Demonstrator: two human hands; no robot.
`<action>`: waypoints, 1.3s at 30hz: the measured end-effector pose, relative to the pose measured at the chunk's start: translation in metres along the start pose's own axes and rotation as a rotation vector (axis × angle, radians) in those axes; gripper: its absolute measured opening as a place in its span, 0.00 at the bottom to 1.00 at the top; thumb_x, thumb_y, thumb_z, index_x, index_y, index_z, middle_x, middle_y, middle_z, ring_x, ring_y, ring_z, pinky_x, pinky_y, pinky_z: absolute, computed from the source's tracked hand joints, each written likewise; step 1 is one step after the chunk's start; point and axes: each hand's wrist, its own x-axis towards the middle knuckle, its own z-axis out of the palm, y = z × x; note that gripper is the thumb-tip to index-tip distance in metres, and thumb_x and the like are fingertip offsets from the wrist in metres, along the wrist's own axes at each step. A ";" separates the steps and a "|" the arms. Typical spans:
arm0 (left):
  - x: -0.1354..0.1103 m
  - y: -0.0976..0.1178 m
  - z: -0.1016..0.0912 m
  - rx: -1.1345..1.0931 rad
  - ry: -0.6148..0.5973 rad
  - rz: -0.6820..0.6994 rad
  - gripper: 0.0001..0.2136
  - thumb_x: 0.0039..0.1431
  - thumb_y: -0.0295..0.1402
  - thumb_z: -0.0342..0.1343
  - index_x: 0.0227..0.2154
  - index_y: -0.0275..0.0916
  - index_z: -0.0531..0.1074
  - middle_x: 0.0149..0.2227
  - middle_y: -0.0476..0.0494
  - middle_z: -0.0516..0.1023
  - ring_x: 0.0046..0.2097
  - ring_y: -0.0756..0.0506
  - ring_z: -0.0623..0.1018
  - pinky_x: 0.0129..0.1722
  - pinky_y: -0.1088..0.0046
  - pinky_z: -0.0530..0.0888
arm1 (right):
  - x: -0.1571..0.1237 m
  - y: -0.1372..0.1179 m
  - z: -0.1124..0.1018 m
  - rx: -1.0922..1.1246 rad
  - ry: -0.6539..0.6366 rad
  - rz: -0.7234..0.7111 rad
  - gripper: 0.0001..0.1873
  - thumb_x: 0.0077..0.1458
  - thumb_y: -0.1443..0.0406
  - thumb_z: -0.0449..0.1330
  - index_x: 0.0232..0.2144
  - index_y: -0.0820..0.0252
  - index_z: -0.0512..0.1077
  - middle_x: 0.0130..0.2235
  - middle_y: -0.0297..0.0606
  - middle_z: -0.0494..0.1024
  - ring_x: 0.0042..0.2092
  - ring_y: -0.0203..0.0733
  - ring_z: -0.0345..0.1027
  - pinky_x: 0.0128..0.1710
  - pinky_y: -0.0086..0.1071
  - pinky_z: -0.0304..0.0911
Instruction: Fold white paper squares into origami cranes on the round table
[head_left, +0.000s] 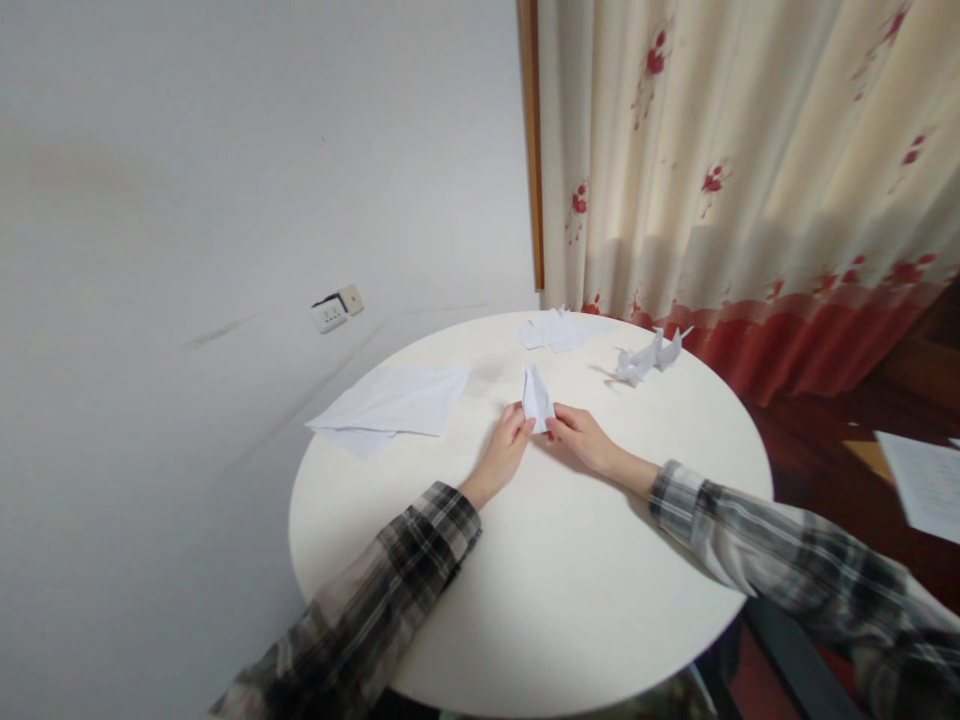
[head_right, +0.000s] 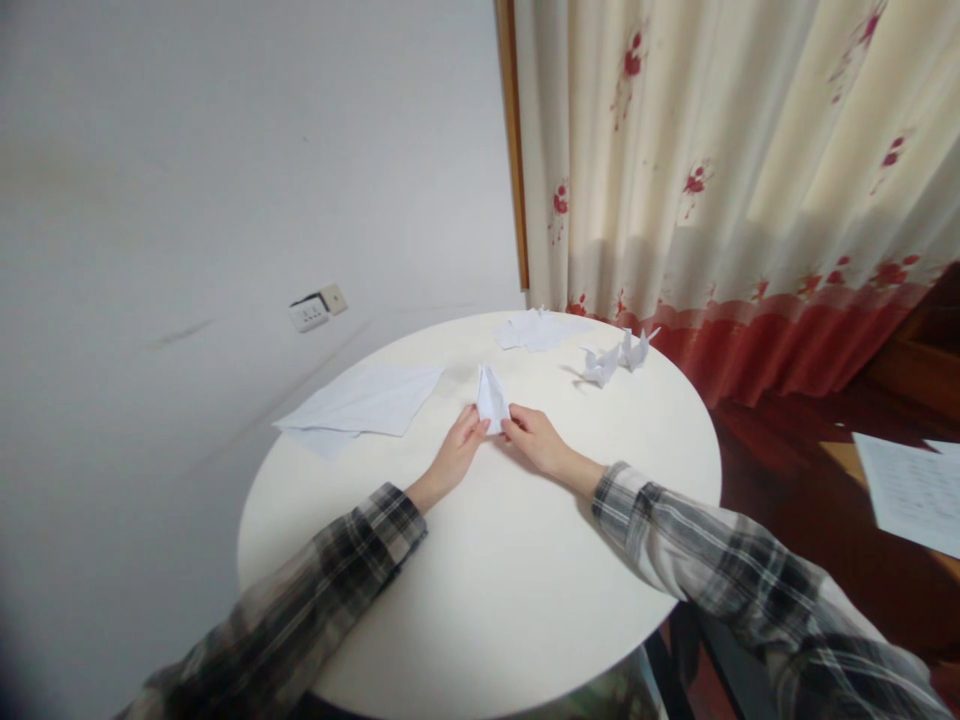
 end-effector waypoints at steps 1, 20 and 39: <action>0.000 0.000 0.001 -0.052 -0.023 -0.026 0.11 0.59 0.36 0.42 0.37 0.36 0.66 0.39 0.44 0.68 0.44 0.47 0.68 0.48 0.70 0.64 | 0.000 -0.001 0.000 -0.010 0.015 -0.009 0.11 0.53 0.62 0.49 0.25 0.62 0.65 0.26 0.33 0.68 0.29 0.33 0.61 0.32 0.27 0.57; 0.002 -0.012 -0.001 -0.270 0.117 -0.336 0.13 0.43 0.39 0.58 0.23 0.33 0.68 0.23 0.50 0.70 0.28 0.50 0.71 0.28 0.75 0.67 | 0.004 0.004 0.007 0.101 0.021 0.154 0.15 0.46 0.59 0.56 0.15 0.62 0.63 0.17 0.30 0.66 0.21 0.30 0.58 0.23 0.25 0.52; -0.001 0.006 -0.005 -0.443 -0.048 -0.413 0.20 0.38 0.40 0.62 0.33 0.31 0.70 0.30 0.44 0.75 0.30 0.50 0.73 0.30 0.74 0.70 | 0.005 -0.007 -0.001 0.445 0.137 0.129 0.13 0.37 0.60 0.64 0.19 0.62 0.65 0.19 0.28 0.67 0.22 0.30 0.58 0.24 0.26 0.54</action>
